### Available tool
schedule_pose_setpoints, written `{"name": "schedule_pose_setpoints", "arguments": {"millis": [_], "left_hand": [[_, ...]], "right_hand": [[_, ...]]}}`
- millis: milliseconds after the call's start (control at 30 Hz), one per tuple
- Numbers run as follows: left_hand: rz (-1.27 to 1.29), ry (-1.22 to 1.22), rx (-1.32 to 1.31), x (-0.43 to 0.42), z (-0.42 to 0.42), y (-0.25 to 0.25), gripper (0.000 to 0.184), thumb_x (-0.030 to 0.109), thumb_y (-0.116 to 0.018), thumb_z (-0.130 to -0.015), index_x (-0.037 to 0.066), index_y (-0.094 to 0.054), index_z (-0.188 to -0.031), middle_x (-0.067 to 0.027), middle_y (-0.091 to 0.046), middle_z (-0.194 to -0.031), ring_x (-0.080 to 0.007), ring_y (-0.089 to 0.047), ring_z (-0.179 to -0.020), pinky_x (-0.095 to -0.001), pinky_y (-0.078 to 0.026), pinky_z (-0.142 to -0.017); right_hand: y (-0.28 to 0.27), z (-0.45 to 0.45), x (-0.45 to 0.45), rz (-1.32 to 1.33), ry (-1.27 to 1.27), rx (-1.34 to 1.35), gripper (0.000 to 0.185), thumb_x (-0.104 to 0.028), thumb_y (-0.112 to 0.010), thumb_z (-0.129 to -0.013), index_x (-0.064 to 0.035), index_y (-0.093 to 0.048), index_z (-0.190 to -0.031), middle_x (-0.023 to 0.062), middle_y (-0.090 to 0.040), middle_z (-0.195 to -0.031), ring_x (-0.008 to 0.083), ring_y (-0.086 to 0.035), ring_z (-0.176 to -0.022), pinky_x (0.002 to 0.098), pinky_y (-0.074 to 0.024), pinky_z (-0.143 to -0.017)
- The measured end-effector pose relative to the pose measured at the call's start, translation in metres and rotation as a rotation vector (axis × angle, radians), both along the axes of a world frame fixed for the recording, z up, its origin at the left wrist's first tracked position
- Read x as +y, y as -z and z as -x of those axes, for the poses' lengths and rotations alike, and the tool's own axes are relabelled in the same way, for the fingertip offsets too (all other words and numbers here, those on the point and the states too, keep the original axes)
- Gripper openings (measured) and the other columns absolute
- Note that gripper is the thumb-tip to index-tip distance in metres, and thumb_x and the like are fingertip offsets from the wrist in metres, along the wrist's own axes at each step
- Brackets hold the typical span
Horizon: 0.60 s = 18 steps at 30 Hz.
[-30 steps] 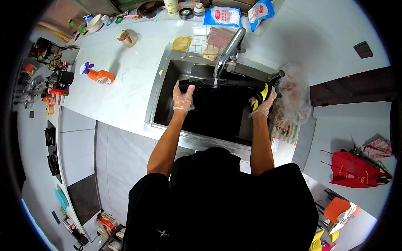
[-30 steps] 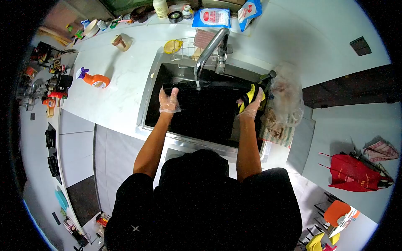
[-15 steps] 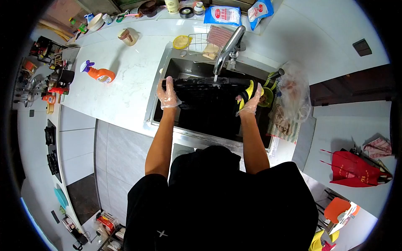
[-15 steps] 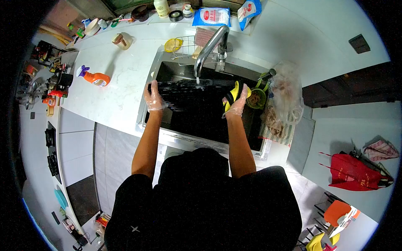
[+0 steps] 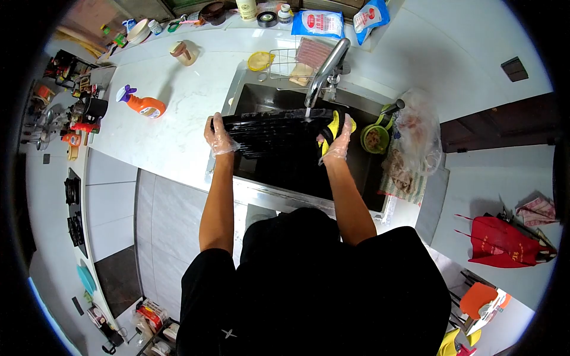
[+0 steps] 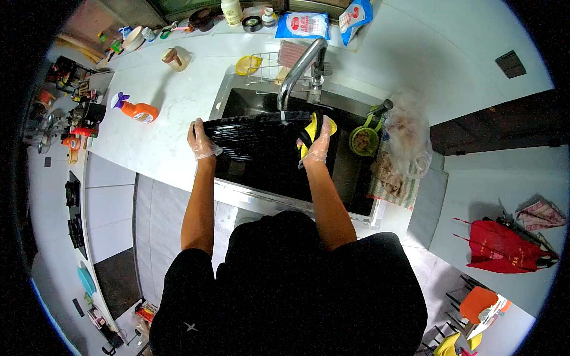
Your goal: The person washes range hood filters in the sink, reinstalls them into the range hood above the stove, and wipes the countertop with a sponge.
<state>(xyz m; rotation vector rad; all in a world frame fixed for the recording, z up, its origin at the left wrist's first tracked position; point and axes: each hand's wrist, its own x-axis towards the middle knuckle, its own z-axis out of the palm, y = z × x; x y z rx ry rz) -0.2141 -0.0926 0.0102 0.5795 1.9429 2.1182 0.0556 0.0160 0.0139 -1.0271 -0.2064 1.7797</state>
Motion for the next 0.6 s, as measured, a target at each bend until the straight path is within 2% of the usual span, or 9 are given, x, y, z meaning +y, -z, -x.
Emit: {"name": "schedule_pose_setpoints", "arguments": {"millis": [67, 100, 233, 333, 433, 600], "left_hand": [[-0.031, -0.039, 0.008, 0.000, 0.002, -0.003, 0.036, 0.026, -0.061, -0.096, 0.002, -0.051, -0.070, 0.0023, -0.042, -0.067, -0.0106, -0.033, -0.064, -0.0300, -0.030, -0.058], [-0.037, -0.013, -0.012, -0.001, 0.006, -0.006, 0.036, 0.027, -0.062, -0.095, 0.003, -0.051, -0.071, 0.0026, -0.041, -0.067, -0.0105, -0.033, -0.064, -0.0296, -0.030, -0.058], [-0.077, -0.032, -0.098, -0.010, 0.009, -0.008, 0.033, 0.029, -0.061, -0.096, 0.006, -0.051, -0.074, 0.0030, -0.040, -0.067, -0.0096, -0.034, -0.063, -0.0285, -0.029, -0.057], [-0.067, -0.031, -0.126, -0.021, 0.021, -0.001, 0.033, 0.031, -0.059, -0.095, 0.006, -0.054, -0.074, 0.0025, -0.043, -0.072, -0.0116, -0.038, -0.068, -0.0300, -0.034, -0.064], [-0.114, -0.010, -0.193, -0.023, 0.016, -0.007, 0.035, 0.029, -0.058, -0.095, 0.007, -0.049, -0.070, 0.0031, -0.039, -0.070, -0.0116, -0.036, -0.067, -0.0308, -0.033, -0.062], [-0.058, 0.024, -0.019, -0.021, 0.004, -0.017, 0.035, 0.026, -0.055, -0.096, 0.007, -0.045, -0.069, 0.0038, -0.035, -0.067, -0.0098, -0.032, -0.064, -0.0300, -0.028, -0.057]], "right_hand": [[0.003, 0.006, -0.001, -0.019, -0.008, -0.017, 0.043, -0.055, -0.060, -0.090, -0.0127, -0.063, -0.098, 0.0023, -0.060, -0.077, 0.0181, -0.056, -0.057, 0.0311, -0.0408, -0.043], [0.001, 0.009, -0.003, -0.075, -0.026, -0.016, 0.044, -0.055, -0.060, -0.090, -0.0121, -0.063, -0.099, 0.0033, -0.059, -0.077, 0.0186, -0.055, -0.054, 0.0314, -0.0409, -0.042], [-0.003, 0.019, -0.007, -0.032, -0.046, -0.016, 0.044, -0.054, -0.056, -0.094, -0.0112, -0.063, -0.099, 0.0038, -0.058, -0.075, 0.0193, -0.054, -0.050, 0.0318, -0.0408, -0.040], [-0.007, 0.024, -0.015, -0.057, -0.090, -0.009, 0.044, -0.054, -0.054, -0.095, -0.0110, -0.064, -0.100, 0.0028, -0.061, -0.078, 0.0173, -0.054, -0.050, 0.0301, -0.0407, -0.039], [-0.002, 0.027, -0.015, -0.067, -0.064, -0.009, 0.044, -0.054, -0.054, -0.095, -0.0114, -0.065, -0.101, 0.0022, -0.062, -0.080, 0.0164, -0.054, -0.050, 0.0295, -0.0404, -0.039], [-0.003, 0.018, -0.013, -0.030, 0.003, -0.013, 0.041, -0.052, -0.055, -0.094, -0.0127, -0.064, -0.101, 0.0024, -0.063, -0.084, 0.0176, -0.055, -0.053, 0.0309, -0.0404, -0.040]]}}
